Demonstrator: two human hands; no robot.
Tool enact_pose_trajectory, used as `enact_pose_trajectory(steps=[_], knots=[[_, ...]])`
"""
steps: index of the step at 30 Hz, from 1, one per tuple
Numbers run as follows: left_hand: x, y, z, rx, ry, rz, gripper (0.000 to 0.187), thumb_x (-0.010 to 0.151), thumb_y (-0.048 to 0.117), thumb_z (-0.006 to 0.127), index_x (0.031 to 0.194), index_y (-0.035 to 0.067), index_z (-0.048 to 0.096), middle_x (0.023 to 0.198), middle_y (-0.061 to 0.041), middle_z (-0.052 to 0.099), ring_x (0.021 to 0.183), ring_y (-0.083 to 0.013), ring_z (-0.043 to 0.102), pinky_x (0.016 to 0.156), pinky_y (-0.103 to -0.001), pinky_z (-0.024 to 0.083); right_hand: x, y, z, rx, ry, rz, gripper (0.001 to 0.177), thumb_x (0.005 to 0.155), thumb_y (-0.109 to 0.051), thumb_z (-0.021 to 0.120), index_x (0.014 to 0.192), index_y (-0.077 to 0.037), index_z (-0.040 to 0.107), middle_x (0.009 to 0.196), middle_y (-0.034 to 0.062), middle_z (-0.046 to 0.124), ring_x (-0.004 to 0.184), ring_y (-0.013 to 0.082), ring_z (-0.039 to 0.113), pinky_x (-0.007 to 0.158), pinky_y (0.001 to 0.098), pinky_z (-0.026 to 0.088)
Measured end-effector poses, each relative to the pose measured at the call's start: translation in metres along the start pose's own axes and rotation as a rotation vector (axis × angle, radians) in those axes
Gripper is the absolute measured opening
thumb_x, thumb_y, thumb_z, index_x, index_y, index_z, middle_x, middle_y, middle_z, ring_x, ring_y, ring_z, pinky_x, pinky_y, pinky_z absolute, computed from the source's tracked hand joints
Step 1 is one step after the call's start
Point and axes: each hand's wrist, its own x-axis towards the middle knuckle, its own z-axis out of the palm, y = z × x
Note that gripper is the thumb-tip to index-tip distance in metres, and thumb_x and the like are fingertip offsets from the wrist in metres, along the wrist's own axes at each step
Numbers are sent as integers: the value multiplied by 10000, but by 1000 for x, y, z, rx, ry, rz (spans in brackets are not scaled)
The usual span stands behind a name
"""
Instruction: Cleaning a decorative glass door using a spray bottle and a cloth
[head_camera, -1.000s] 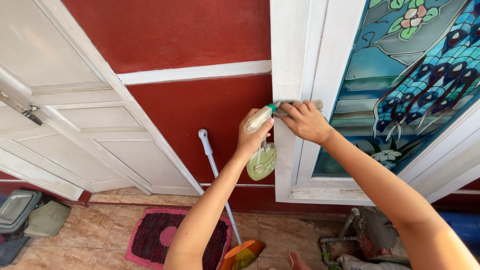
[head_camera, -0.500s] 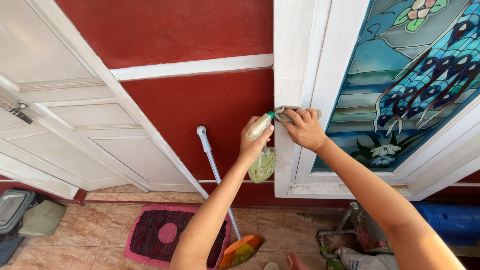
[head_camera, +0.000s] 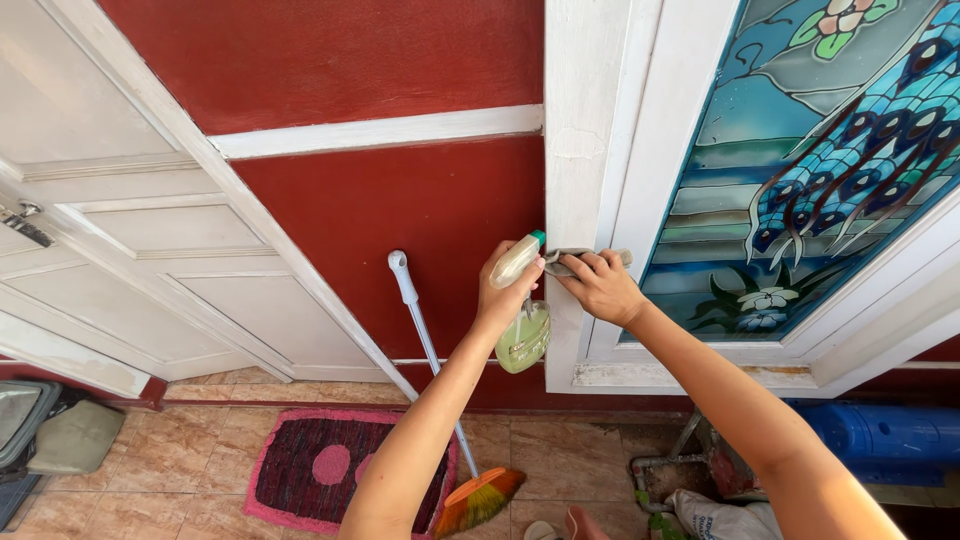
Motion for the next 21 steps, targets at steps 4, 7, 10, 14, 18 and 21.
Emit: enact_pose_trajectory(steps=[4, 7, 10, 14, 18, 21], knots=[[1, -3, 3, -2, -7, -6, 316, 844, 185, 828, 1074, 14, 697, 1009, -216, 750, 864, -234, 717, 700, -376, 663, 3, 1, -6, 19, -40, -28, 171, 1037, -193, 510, 957, -246, 651, 1278, 22, 601, 1058, 238, 504, 896, 391, 394], [0, -1, 0, -7, -15, -10, 311, 846, 187, 826, 1072, 17, 696, 1011, -214, 751, 863, -235, 720, 701, -377, 666, 12, 9, -14, 10, -58, -16, 161, 1038, -190, 512, 954, -235, 642, 1288, 23, 597, 1060, 239, 503, 900, 391, 397], [2, 2, -1, -13, -18, -10, 316, 846, 193, 827, 1072, 17, 695, 1010, -214, 750, 860, -235, 720, 701, -380, 668, 31, 31, -22, -29, -44, 22, 153, 1040, -192, 531, 952, -227, 652, 1312, 28, 595, 1078, 246, 496, 912, 403, 392], [2, -1, -5, -5, -13, -14, 325, 850, 207, 828, 1077, 18, 694, 1020, -214, 748, 855, -234, 716, 704, -380, 665, 55, 38, -31, -56, 47, 82, 185, 1063, -179, 517, 1006, -229, 686, 1298, 30, 595, 1086, 242, 493, 916, 389, 386], [-1, 7, -7, -7, -4, -14, 323, 848, 201, 822, 1079, 13, 695, 1023, -214, 749, 857, -223, 712, 704, -372, 665, 31, 18, -19, -20, 37, 99, 188, 1059, -176, 518, 1002, -229, 690, 1304, 40, 600, 1082, 257, 495, 912, 402, 388], [-1, 11, -7, -5, -4, 3, 311, 841, 206, 828, 1059, 25, 697, 1000, -192, 753, 802, -213, 723, 675, -356, 669, 9, 2, -8, 21, 3, 59, 159, 1036, -175, 545, 968, -231, 676, 1291, 40, 609, 1072, 265, 502, 895, 408, 394]])
